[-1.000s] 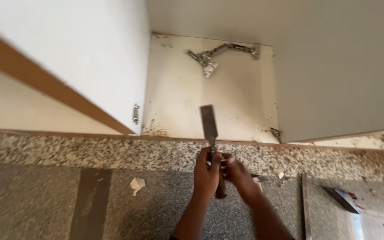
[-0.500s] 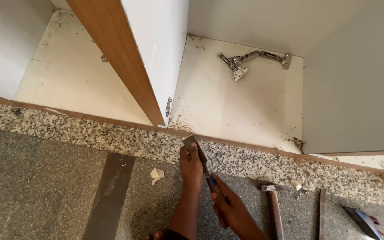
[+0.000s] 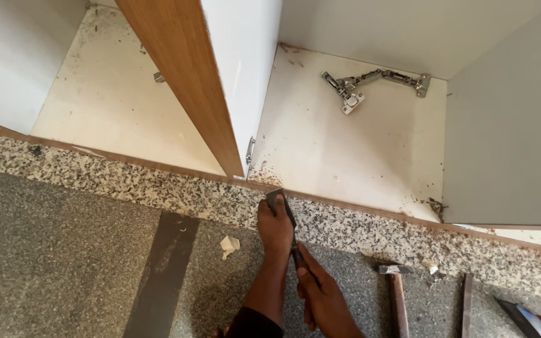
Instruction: The person scrapes and chisels excess material from wood cabinet frames using a chisel and a scraper, and checks the fit of cabinet hardware.
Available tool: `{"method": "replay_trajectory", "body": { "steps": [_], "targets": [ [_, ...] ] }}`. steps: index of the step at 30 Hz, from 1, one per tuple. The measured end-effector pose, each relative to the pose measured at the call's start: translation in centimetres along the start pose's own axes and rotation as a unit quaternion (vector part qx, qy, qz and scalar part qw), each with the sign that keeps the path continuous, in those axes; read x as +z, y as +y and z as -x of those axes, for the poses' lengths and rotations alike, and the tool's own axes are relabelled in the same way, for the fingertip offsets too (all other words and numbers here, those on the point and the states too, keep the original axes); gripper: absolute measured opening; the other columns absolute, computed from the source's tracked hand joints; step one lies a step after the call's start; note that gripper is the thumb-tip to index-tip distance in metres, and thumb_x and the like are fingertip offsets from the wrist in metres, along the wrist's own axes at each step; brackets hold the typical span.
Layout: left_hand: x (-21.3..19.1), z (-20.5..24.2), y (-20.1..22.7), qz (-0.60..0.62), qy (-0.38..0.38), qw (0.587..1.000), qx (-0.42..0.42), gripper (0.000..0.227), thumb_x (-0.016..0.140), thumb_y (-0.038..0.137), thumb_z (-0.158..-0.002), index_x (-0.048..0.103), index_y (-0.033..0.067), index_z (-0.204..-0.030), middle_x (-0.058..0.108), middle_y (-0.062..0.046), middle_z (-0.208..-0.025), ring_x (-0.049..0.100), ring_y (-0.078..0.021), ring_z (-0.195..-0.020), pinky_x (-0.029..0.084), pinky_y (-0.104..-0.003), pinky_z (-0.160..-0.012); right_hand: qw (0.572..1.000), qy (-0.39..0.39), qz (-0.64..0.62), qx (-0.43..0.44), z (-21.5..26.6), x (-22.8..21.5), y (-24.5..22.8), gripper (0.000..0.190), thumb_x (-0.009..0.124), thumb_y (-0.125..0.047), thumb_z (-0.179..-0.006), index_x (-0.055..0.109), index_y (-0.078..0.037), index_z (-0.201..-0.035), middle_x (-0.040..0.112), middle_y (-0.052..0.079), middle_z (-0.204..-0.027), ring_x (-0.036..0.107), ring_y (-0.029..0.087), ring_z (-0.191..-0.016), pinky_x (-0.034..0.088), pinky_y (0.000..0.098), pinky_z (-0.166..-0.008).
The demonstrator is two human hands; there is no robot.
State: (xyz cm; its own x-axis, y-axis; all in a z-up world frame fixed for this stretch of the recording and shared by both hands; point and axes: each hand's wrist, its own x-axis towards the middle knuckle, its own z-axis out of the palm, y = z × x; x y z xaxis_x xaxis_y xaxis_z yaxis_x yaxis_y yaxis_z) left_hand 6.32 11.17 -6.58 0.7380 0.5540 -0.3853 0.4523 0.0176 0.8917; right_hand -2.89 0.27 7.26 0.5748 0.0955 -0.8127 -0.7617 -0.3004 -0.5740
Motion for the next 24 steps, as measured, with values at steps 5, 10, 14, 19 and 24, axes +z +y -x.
{"method": "replay_trajectory", "body": {
  "steps": [5, 10, 14, 19, 24],
  "targets": [
    [0.0, 1.0, 0.8, 0.006, 0.006, 1.000, -0.026, 0.033, 0.053, 0.032, -0.104, 0.062, 0.0000, -0.099, 0.067, -0.011, -0.076, 0.066, -0.0220, -0.062, 0.053, -0.040, -0.058, 0.999, -0.001, -0.036, 0.006, 0.0, -0.1, 0.5, 0.060, 0.048, -0.035, -0.102, 0.037, -0.028, -0.160, 0.055, 0.008, -0.072, 0.045, 0.015, -0.039, 0.041, 0.0324, -0.038],
    [-0.2, 0.8, 2.0, -0.036, -0.012, 0.998, -0.042, 0.035, 0.050, 0.034, -0.104, 0.061, 0.0016, -0.105, 0.068, -0.011, -0.077, 0.067, -0.0225, -0.061, 0.053, -0.042, -0.056, 0.999, -0.008, -0.044, -0.001, -0.9, -0.1, 0.3, 0.062, 0.047, -0.039, -0.102, 0.031, -0.025, -0.161, 0.055, 0.007, -0.072, 0.040, 0.015, -0.038, 0.038, 0.0331, -0.036],
    [-0.7, 0.4, 1.6, -0.077, 0.004, 0.997, -0.009, 0.039, 0.050, 0.037, -0.105, 0.060, 0.0005, -0.111, 0.067, -0.013, -0.079, 0.065, -0.0264, -0.061, 0.053, -0.045, -0.056, 0.999, -0.019, -0.023, -0.021, -0.7, 0.3, 0.2, 0.063, 0.044, -0.040, -0.103, 0.032, -0.024, -0.162, 0.054, 0.006, -0.071, 0.041, 0.013, -0.039, 0.038, 0.0311, -0.037],
    [0.3, 0.5, 0.6, -0.028, 0.010, 1.000, -0.009, 0.041, 0.051, 0.038, -0.106, 0.062, -0.0019, -0.105, 0.069, -0.015, -0.079, 0.069, -0.0287, -0.064, 0.055, -0.044, -0.058, 0.997, -0.028, -0.061, -0.033, -0.8, 0.1, 0.6, 0.063, 0.047, -0.038, -0.102, 0.033, -0.024, -0.161, 0.053, 0.007, -0.069, 0.040, 0.014, -0.038, 0.038, 0.0311, -0.036],
    [-0.1, -0.4, 0.8, -0.060, 0.045, 0.997, 0.034, 0.039, 0.053, 0.037, -0.105, 0.063, -0.0005, -0.105, 0.069, -0.015, -0.081, 0.070, -0.0294, -0.067, 0.056, -0.045, -0.059, 0.996, -0.021, -0.071, -0.044, -1.8, 0.5, 1.3, 0.061, 0.048, -0.035, -0.102, 0.036, -0.023, -0.161, 0.051, 0.007, -0.067, 0.038, 0.013, -0.038, 0.036, 0.0307, -0.035]
  ]
}}
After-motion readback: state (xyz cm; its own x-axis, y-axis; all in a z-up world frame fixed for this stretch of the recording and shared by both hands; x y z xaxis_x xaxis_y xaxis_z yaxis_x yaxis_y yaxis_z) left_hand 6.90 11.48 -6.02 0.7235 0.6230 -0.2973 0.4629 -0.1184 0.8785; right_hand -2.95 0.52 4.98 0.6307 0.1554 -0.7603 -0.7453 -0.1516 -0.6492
